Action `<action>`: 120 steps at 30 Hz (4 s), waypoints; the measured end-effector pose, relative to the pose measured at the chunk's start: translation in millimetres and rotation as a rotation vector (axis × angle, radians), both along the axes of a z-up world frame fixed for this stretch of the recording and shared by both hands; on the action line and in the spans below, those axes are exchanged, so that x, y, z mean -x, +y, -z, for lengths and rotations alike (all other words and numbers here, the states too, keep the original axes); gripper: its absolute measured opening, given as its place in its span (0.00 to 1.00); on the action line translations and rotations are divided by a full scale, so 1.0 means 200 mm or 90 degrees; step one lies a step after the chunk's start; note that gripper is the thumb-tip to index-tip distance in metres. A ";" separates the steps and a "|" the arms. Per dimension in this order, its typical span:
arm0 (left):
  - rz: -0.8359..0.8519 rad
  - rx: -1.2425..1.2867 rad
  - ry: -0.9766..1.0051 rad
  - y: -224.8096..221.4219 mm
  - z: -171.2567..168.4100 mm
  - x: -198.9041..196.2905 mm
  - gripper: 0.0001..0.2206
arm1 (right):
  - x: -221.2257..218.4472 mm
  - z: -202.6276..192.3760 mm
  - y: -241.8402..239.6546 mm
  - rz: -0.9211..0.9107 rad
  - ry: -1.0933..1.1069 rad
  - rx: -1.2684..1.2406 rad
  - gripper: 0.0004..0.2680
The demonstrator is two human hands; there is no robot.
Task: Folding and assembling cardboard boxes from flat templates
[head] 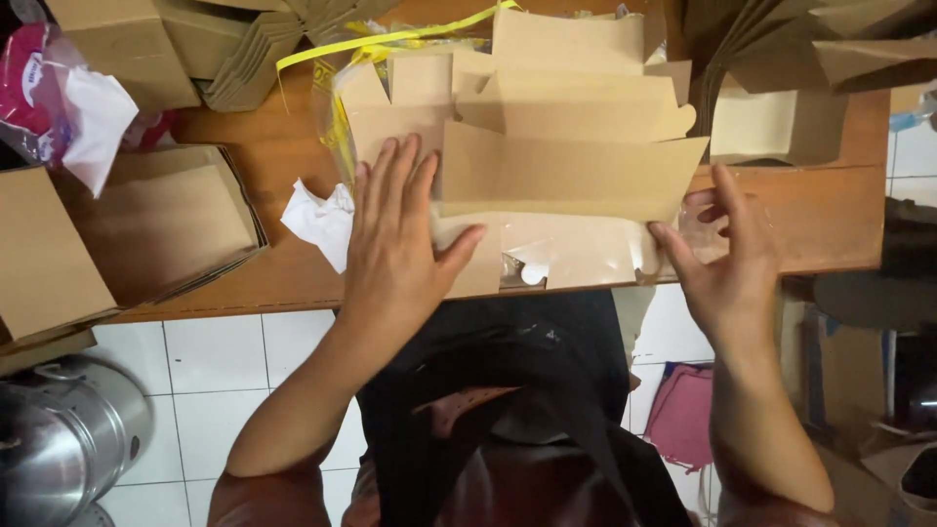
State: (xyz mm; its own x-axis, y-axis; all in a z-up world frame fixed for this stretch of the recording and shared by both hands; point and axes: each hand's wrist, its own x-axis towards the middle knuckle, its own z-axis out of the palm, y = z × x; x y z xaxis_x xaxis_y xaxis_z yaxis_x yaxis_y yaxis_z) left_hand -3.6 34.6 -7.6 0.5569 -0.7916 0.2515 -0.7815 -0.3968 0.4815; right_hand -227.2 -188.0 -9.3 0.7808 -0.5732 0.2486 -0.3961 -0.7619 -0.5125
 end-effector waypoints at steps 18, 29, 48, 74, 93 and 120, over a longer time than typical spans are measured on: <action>0.367 0.002 -0.214 0.00 -0.04 -0.13 0.20 | 0.07 -0.06 -0.11 -0.301 0.128 -0.045 0.22; 0.367 0.085 0.012 -0.05 -0.11 -0.13 0.18 | -0.06 -0.08 -0.12 -0.161 0.033 -0.162 0.02; -0.111 0.027 0.041 -0.24 -0.02 0.04 0.42 | -0.27 -0.03 -0.09 0.082 0.109 -0.133 0.22; 0.249 0.061 0.067 -0.22 0.08 0.17 0.16 | -0.19 0.03 0.22 -0.200 0.119 0.217 0.22; -0.024 -0.113 -0.191 -0.31 0.05 0.14 0.16 | -0.12 -0.02 0.15 -0.206 0.183 0.309 0.25; -0.025 0.004 -0.084 -0.14 -0.04 0.12 0.26 | -0.16 -0.06 0.11 -0.087 0.109 -0.013 0.27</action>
State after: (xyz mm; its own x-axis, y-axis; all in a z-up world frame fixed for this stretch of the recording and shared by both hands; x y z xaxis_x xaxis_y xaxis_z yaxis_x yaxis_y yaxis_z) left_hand -27.6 7.3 1.4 0.5493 -0.7683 0.3287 -0.8219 -0.4256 0.3786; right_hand -194.2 -166.5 2.8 0.8814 -0.4625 0.0959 -0.3720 -0.8048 -0.4625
